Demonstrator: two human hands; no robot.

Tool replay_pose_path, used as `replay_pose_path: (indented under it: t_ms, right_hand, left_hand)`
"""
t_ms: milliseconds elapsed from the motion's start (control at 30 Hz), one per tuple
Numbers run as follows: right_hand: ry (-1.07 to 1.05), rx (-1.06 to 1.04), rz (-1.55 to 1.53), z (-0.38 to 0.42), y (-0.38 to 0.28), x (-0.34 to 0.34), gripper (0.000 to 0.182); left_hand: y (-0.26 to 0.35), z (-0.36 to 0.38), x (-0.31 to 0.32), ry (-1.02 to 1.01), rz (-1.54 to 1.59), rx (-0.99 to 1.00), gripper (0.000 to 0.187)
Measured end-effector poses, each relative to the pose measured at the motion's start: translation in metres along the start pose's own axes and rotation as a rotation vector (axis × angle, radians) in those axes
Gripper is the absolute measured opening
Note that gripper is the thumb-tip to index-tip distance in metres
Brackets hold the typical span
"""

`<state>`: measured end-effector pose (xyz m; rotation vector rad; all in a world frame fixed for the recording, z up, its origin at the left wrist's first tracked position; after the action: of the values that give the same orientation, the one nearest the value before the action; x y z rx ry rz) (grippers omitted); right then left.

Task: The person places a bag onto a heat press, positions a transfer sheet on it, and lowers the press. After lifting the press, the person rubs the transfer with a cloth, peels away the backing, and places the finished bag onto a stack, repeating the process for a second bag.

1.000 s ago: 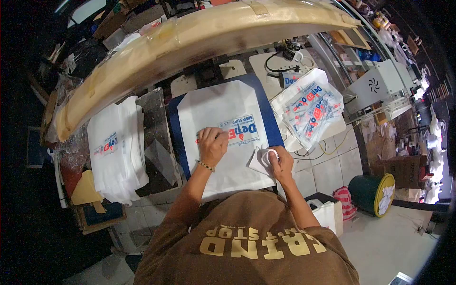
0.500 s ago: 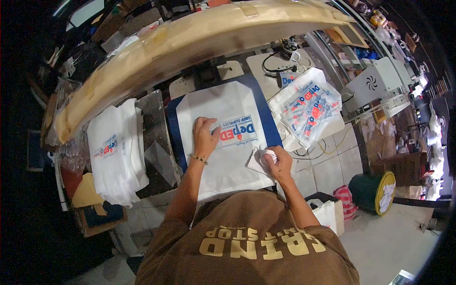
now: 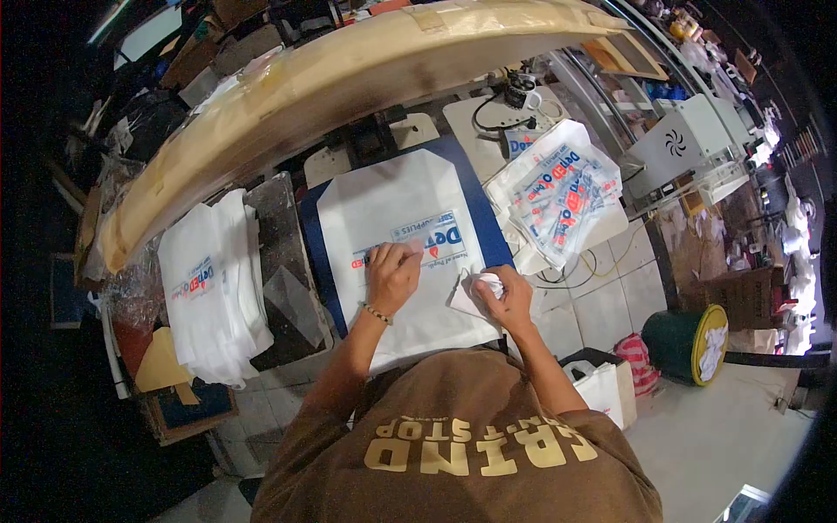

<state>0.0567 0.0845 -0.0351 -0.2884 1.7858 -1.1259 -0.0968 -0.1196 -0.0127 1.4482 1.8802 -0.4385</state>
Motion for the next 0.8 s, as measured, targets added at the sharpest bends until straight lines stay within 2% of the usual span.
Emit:
replay_pose_path:
  t_ms: [167,267,333,367,433,500,567,600,800]
  right_hand:
    - [0.002,-0.007,-0.008,0.000,-0.002,0.000,0.037]
    - [0.009,-0.011,-0.010,0.000,0.000,0.001,0.036]
    - [0.019,-0.015,-0.009,0.000,0.000,0.001,0.035]
    - [0.027,-0.019,-0.018,0.000,0.000,0.001,0.035]
    - [0.031,-0.024,-0.028,0.001,-0.001,0.001,0.035]
    - [0.025,0.007,-0.028,0.000,-0.002,0.002,0.035]
    - [0.026,0.010,-0.032,0.000,-0.002,0.003,0.036]
    - [0.031,0.015,-0.034,0.000,-0.001,0.003,0.037]
    - [0.045,0.001,-0.015,0.001,0.002,0.003,0.039]
  left_hand:
    - [-0.005,0.003,-0.001,0.010,0.036,0.015,0.006]
    - [-0.009,0.008,0.004,-0.111,0.077,-0.025,0.014]
    - [-0.020,0.004,-0.001,0.120,0.048,-0.307,0.032]
    - [-0.025,0.001,0.000,0.119,0.051,-0.305,0.032]
    - [-0.043,0.001,-0.005,0.157,0.053,-0.399,0.045]
    - [-0.049,0.007,-0.001,0.153,0.074,-0.364,0.044]
    - [-0.050,0.008,0.003,0.010,0.058,-0.312,0.044]
    - [-0.051,0.009,0.003,0.010,0.056,-0.312,0.044]
    - [-0.060,0.012,0.004,-0.044,0.092,-0.412,0.052]
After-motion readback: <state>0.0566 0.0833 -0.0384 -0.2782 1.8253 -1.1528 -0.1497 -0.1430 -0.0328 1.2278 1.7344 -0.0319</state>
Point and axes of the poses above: each hand's wrist, its own z-axis away from the middle knuckle, its own x-axis out of the palm, y = z × x, the point moved 3 cm from there along -z, towards the middle knuckle, and after that the axes turned 11 degrees about x, right-handed, at the moved point
